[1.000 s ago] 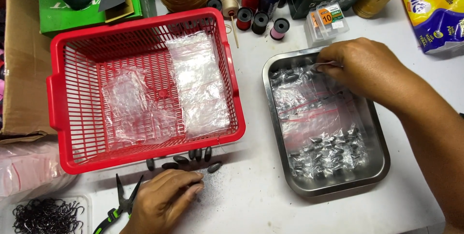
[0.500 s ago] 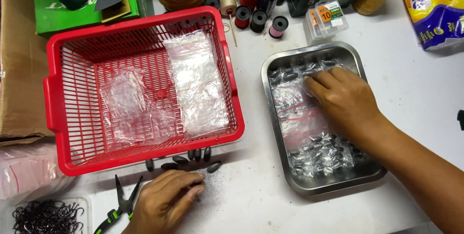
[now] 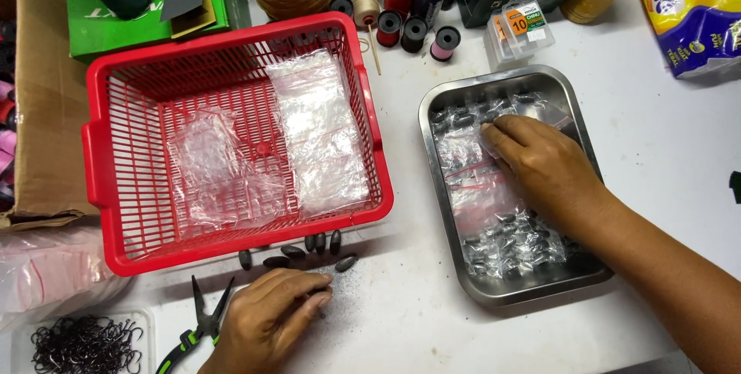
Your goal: The person is assembling fishing lures by placing metal sinkers into small plastic bags and using pliers to manipulate small metal components on a workspace.
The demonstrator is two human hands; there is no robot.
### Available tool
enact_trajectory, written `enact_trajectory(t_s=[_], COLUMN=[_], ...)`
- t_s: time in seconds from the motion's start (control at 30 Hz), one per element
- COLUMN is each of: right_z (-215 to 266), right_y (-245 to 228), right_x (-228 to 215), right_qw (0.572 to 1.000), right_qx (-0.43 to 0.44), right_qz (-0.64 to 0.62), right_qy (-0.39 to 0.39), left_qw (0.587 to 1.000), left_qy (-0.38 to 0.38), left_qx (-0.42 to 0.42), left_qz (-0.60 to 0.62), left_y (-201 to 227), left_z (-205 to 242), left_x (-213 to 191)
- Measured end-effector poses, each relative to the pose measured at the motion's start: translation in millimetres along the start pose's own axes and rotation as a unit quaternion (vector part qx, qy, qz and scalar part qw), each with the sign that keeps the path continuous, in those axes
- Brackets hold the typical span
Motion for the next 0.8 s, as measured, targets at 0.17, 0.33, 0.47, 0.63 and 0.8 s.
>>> enact_trajectory(t_s=[0.17, 0.33, 0.47, 0.63, 0.8], right_z=[-1, -5, -7, 7, 54], right_y=[-1, -4, 8, -7, -102], right_x=[4, 1, 19, -20, -95], right_qw=[1.000, 0.999, 0.996, 0.971, 0.989], right_qx=[-0.007, -0.020, 0.038, 0.157, 0.018], right_qz=[0.015, 0.013, 0.019, -0.066, -0.045], right_qy=[0.015, 0.025, -0.083, -0.169, 0.139], left_qw=[1.000, 0.999, 0.997, 0.993, 0.996], left_qy=[0.004, 0.015, 0.023, 0.047, 0.054], left_qx=[0.017, 0.030, 0.070, 0.106, 0.066], left_qz=[0.007, 0.006, -0.029, -0.039, 0.000], left_y=[8, 21, 27, 26, 8], left_z=[1, 2, 7, 11, 15], left_x=[1, 0, 1, 3, 5])
Point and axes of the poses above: each hand's wrist, its own z-axis away from the middle knuckle, its own x-axis out of the palm, y = z × x, the point moved 7 cm from there along -z, towards the middle knuckle, and after that the axes turned 7 degrees about -y, right-handed, at the moved point
